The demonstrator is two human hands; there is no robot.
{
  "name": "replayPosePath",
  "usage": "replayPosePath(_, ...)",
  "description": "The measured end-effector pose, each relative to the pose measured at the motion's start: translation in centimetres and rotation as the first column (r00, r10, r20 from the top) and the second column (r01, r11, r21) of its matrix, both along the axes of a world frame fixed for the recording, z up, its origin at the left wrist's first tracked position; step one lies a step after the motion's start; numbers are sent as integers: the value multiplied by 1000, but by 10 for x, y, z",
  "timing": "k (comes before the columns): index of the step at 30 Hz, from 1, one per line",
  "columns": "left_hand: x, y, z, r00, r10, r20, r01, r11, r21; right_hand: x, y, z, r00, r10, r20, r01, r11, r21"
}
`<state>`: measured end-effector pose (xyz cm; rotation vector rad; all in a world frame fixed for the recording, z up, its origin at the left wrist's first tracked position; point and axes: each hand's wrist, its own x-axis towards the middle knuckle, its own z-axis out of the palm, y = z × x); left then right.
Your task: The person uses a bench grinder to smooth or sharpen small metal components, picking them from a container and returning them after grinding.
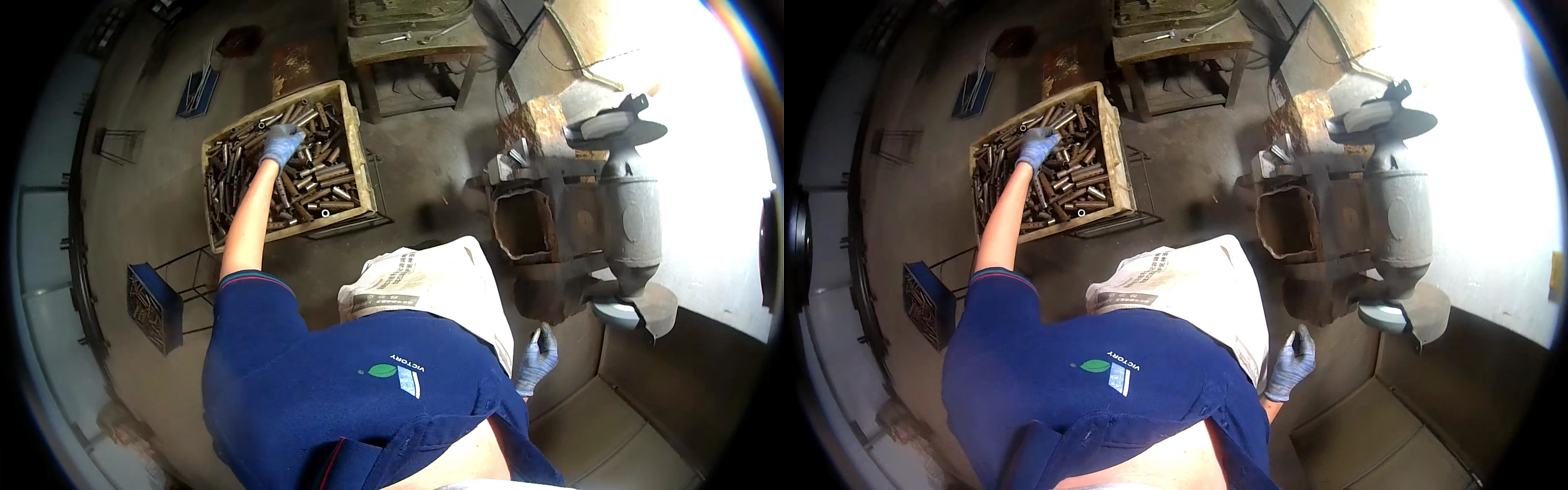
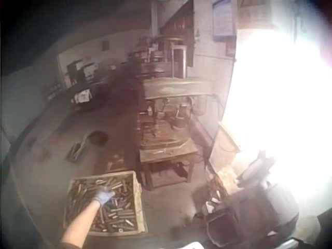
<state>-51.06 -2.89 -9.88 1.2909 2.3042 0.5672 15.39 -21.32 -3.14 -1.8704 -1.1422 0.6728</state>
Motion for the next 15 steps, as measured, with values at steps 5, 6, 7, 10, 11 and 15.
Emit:
replayPosePath(5,37,45,1,953,30,-301,-108,964,-244,-4,15,5,999,45,27,-44,999,-27)
replayPosePath(6,57,55,18,930,56,-362,-168,944,-286,1,12,-1,998,53,41,-52,999,-9)
replayPosePath(7,60,60,18,924,26,-382,-142,950,-278,4,11,-5,996,72,49,-72,997,4)
replayPosePath(10,77,75,20,892,-108,-439,-83,915,-394,8,6,-5,995,92,42,-89,994,-57)
replayPosePath(11,72,78,4,895,-100,-436,-94,911,-402,10,4,-3,997,78,23,-76,995,-69)
replayPosePath(15,67,79,-11,896,-52,-441,-142,908,-395,4,-5,4,1000,-19,13,21,993,-114)
